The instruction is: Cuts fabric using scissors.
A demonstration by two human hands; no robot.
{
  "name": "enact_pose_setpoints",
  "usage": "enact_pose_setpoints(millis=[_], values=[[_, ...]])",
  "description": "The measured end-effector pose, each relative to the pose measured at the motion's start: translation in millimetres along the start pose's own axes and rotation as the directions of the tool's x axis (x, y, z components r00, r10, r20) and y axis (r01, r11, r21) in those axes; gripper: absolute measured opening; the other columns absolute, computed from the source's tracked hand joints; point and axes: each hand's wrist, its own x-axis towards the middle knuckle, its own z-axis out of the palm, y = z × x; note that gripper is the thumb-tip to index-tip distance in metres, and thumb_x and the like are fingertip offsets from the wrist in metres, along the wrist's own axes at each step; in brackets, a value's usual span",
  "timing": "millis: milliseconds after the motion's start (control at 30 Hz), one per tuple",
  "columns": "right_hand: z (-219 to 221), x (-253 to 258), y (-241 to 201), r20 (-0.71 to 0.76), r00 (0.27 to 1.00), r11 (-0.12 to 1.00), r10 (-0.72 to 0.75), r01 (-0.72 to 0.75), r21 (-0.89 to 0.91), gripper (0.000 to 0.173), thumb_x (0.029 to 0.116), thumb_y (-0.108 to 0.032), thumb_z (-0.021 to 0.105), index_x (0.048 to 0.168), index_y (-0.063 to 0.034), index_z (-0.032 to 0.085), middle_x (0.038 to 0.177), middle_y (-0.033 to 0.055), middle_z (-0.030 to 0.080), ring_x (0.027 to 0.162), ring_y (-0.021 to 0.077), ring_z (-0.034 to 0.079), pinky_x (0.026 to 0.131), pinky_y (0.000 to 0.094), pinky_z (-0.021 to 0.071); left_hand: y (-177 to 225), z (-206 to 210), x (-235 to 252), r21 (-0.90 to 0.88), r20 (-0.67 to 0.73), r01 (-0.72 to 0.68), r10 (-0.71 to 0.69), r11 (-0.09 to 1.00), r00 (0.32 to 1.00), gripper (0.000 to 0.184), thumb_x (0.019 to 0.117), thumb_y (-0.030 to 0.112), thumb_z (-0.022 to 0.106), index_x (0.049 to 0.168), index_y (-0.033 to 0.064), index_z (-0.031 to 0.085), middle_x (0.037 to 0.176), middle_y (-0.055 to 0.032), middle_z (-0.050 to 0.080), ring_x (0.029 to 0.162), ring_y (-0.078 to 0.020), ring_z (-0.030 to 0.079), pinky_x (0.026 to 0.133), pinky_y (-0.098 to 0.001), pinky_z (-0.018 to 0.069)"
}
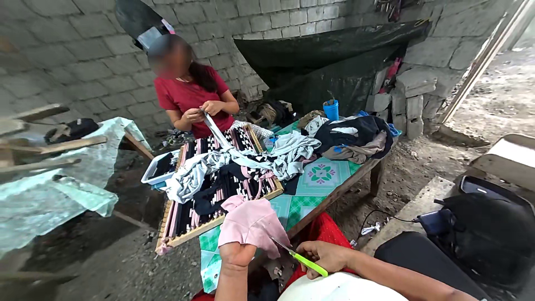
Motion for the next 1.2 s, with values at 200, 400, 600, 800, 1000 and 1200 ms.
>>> enact_pose_setpoints(millis=[200,400,600,800,1000,1200], values=[[1.8,6.3,-9.2,-0.013,1.000,1.000,-0.005,0.004,-0.006,0.060,0.0869,-0.018,0.077,0.137,-0.0011,0.050,0.107,0.0107,0.068,0.087,0.0136,0.067,0.081,0.0339,0.0574,2.5,4.1,-11.6,0.032,0.093,0.038,-0.041,0.999,0.995,0.065,0.1043,0.058,0.022,0.107,0.0161,0.072,0.104,-0.0118,0.076,0.095,-0.0268,0.074,0.078,-0.0488,0.0625],[5.8,4.8,-12.9,-0.039,0.999,1.000,-0.021,0.021,0.002,0.059,0.0867,-0.019,0.076,0.136,-0.0006,0.050,0.106,0.0094,0.068,0.088,0.0119,0.066,0.081,0.0319,0.0560,3.8,-1.6,-16.3,0.069,0.139,0.010,-0.020,0.998,0.990,0.058,0.1016,0.060,0.035,0.111,0.0170,0.073,0.108,-0.0116,0.076,0.100,-0.0271,0.074,0.081,-0.0492,0.0620],[4.8,4.9,-11.2,-0.077,0.997,1.000,-0.027,0.027,-0.002,0.061,0.0852,-0.019,0.078,0.137,0.0002,0.050,0.106,0.0099,0.068,0.088,0.0126,0.066,0.082,0.0327,0.0563,4.7,-4.6,-18.8,0.075,0.150,-0.001,-0.010,0.997,0.989,0.052,0.0985,0.059,0.045,0.111,0.0170,0.074,0.109,-0.0122,0.076,0.099,-0.0277,0.074,0.081,-0.0497,0.0618],[2.6,0.1,-15.2,-0.022,0.999,0.999,-0.039,0.038,-0.033,0.060,0.0848,-0.016,0.078,0.135,0.0001,0.051,0.107,0.0110,0.068,0.088,0.0135,0.067,0.083,0.0334,0.0569,9.0,-5.7,-17.2,0.077,0.169,-0.071,0.057,0.995,0.984,0.053,0.1039,0.053,0.035,0.117,0.0166,0.071,0.115,-0.0110,0.074,0.108,-0.0266,0.071,0.089,-0.0503,0.0594],[5.7,3.3,-18.9,-0.069,0.997,0.999,-0.041,0.039,-0.026,0.059,0.0850,-0.018,0.079,0.135,-0.0009,0.052,0.107,0.0103,0.067,0.090,0.0129,0.066,0.083,0.0329,0.0567,1.8,1.4,-23.7,0.121,0.142,-0.046,0.029,0.992,0.989,0.050,0.1028,0.053,0.039,0.111,0.0170,0.073,0.108,-0.0104,0.076,0.100,-0.0248,0.073,0.083,-0.0472,0.0619],[2.7,4.8,-8.5,-0.102,0.994,0.999,-0.036,0.036,-0.002,0.061,0.0840,-0.021,0.079,0.135,-0.0026,0.052,0.105,0.0069,0.068,0.088,0.0095,0.065,0.082,0.0295,0.0552,2.1,-5.4,-24.1,0.103,0.195,-0.041,0.021,0.994,0.981,0.046,0.0974,0.054,0.052,0.112,0.0171,0.075,0.110,-0.0109,0.076,0.102,-0.0254,0.073,0.083,-0.0481,0.0618]])
